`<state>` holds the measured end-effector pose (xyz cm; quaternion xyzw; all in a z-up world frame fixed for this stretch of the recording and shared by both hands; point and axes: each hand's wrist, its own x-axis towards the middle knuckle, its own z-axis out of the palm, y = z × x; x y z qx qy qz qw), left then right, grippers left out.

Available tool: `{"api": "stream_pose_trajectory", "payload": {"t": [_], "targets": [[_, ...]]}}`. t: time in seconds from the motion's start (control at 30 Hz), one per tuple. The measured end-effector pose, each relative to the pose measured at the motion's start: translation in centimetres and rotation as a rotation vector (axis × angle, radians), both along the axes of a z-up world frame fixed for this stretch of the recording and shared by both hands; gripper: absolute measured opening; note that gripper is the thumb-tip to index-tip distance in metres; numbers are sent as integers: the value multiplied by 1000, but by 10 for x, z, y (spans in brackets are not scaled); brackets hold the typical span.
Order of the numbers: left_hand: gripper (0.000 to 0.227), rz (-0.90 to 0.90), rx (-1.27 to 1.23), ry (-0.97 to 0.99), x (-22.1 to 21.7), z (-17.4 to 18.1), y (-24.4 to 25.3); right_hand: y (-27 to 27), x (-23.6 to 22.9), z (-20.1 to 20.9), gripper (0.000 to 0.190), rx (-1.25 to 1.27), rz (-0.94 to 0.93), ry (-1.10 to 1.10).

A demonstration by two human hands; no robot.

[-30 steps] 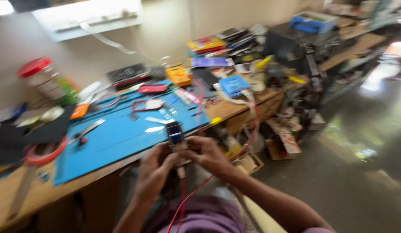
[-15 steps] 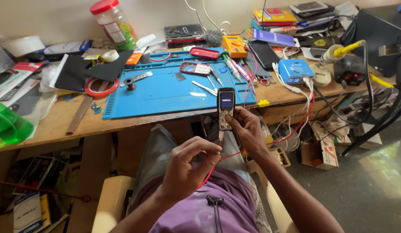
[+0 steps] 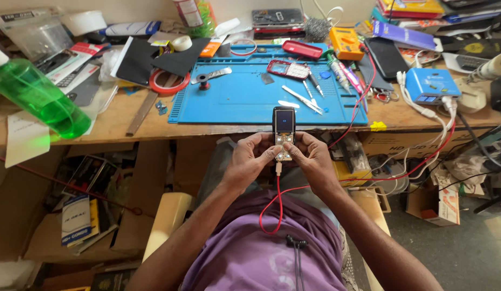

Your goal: The person disassembles a mobile phone, uses a multimeter to test the motherboard, and connects a power cable to check the display. The person then reassembles the phone and continues to test the device.

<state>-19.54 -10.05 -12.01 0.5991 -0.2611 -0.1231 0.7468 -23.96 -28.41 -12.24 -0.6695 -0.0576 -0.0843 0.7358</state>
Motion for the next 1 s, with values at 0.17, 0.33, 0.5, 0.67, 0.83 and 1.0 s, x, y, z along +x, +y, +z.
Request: {"api": "stream_pose_trajectory", "payload": {"t": [0.17, 0.33, 0.5, 0.67, 0.83, 1.0], "targets": [[26, 28, -40, 63, 1, -14, 2, 6, 1, -9, 30, -36, 10, -22], [26, 45, -68, 16, 1, -13, 4, 11, -6, 4, 37, -97, -23, 23], [21, 146, -79, 12, 30, 10, 11, 16, -11, 8, 42, -142, 140, 116], [25, 106, -107, -16, 91, 55, 10, 34, -27, -31, 29, -99, 698, 244], [28, 6, -46, -45, 141, 83, 17, -25, -7, 5, 36, -1104, 375, 183], [32, -142, 86, -106, 200, 87, 11, -76, 33, 91, 38, -1026, 47, 58]]}}
